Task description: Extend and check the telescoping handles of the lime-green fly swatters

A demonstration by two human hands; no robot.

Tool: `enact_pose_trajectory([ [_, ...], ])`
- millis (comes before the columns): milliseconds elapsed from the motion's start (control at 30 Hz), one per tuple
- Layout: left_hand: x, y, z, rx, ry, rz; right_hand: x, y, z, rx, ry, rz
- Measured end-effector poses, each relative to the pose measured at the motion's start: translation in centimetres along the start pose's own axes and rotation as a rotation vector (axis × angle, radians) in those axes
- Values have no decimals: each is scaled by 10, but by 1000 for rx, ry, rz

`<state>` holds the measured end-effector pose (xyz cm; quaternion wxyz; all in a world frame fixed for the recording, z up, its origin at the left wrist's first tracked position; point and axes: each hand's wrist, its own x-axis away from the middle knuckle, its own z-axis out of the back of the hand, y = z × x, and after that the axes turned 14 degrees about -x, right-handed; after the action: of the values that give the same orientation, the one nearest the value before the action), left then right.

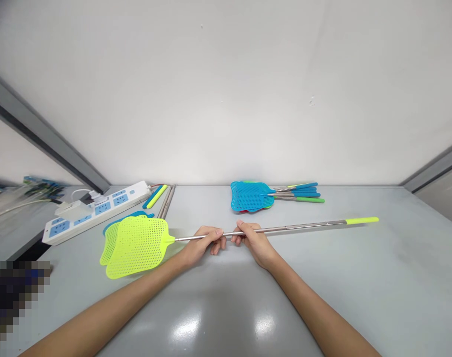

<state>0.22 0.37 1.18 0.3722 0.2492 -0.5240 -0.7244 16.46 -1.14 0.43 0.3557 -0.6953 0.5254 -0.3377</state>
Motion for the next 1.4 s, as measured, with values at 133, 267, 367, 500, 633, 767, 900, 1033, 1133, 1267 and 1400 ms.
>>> enact_pose_trajectory([
  [133,0,0,0,-6,5,-5,0,1,1,-11,1,-3],
  [267,0,-1,0,-5,-2,-1,0,1,1,-20,1,-5],
  [367,-1,-2,0,-8,-2,4,0,1,0,-21,8,-10],
  [500,-1,-2,0,-10,-2,9,-1,1,0,-19,8,-6],
  [633,-1,-4,1,48,-24,-1,1,0,1,20,-56,10],
  [767,0,-6,3,109,-35,-30,5,-1,1,79,-165,32],
  [900,1,-6,3,136,-47,-57,7,0,3,119,-170,61],
  [1033,2,-5,0,156,-56,-46,5,3,5,191,-95,76],
  [1133,4,0,-2,115,-99,-29,2,5,7,224,-77,76],
  [1267,12,9,-3,15,-174,-13,2,7,10,256,-63,91],
  [1400,18,15,-4,2,-176,-16,6,5,9,327,-113,59],
])
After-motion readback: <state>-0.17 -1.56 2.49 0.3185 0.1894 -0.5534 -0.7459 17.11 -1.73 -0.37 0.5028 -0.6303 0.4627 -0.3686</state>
